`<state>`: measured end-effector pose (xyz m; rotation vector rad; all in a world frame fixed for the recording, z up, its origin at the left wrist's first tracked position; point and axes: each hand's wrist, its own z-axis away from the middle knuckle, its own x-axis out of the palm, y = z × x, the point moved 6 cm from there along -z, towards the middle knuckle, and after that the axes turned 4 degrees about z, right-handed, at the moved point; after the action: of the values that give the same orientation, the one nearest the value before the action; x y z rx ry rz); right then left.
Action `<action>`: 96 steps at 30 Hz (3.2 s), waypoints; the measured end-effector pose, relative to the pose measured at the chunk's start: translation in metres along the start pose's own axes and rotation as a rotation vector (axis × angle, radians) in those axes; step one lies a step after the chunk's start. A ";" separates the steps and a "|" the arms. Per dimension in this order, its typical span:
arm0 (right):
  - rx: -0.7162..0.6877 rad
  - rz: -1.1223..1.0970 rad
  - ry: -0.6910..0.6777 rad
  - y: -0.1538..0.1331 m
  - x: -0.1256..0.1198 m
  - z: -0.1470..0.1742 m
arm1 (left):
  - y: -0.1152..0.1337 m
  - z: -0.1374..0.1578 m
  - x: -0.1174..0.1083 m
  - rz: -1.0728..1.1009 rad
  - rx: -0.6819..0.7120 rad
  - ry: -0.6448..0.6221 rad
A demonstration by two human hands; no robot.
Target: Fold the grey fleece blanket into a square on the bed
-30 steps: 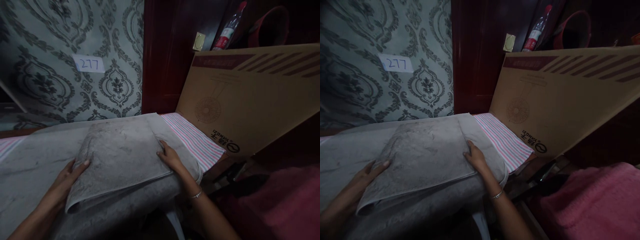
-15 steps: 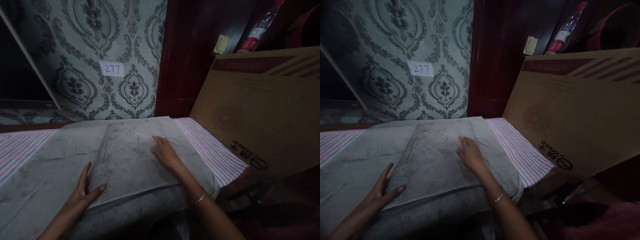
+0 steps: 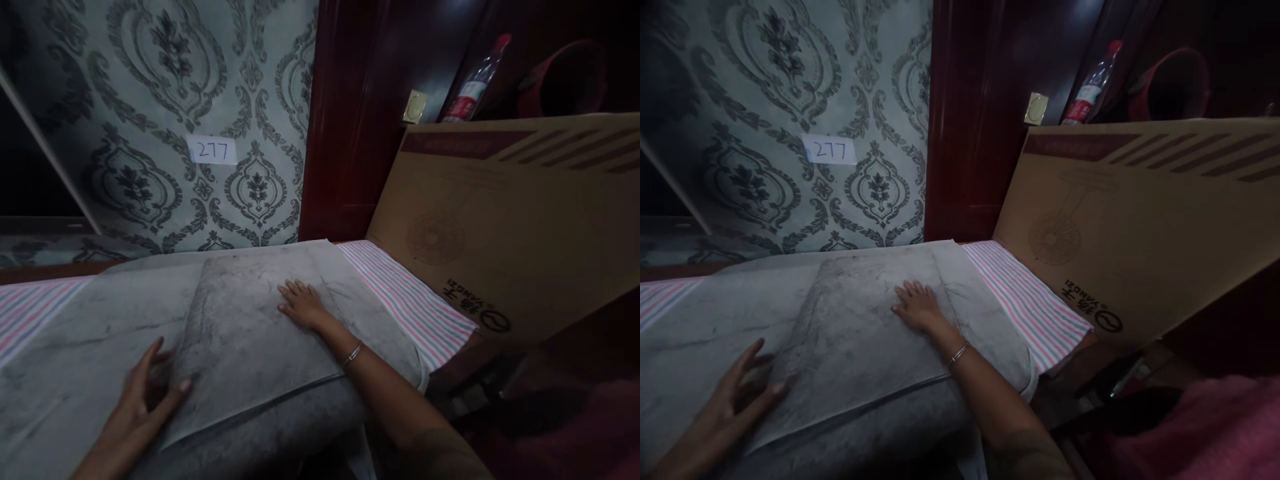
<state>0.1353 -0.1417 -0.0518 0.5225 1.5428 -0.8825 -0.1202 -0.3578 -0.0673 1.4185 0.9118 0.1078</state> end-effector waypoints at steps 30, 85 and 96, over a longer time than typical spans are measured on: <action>0.394 -0.060 0.080 0.063 -0.010 -0.104 | 0.089 -0.113 0.162 -0.903 0.459 -0.356; 0.047 0.059 0.173 -0.071 -0.013 -0.132 | 0.021 -0.166 0.054 -0.013 0.046 0.042; 0.027 0.060 0.081 -0.073 0.012 -0.135 | 0.021 -0.174 0.069 -0.058 0.128 -0.040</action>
<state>-0.0065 -0.0829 -0.0484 0.6274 1.5816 -0.8456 -0.1688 -0.1760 -0.0622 1.5055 0.9398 -0.0234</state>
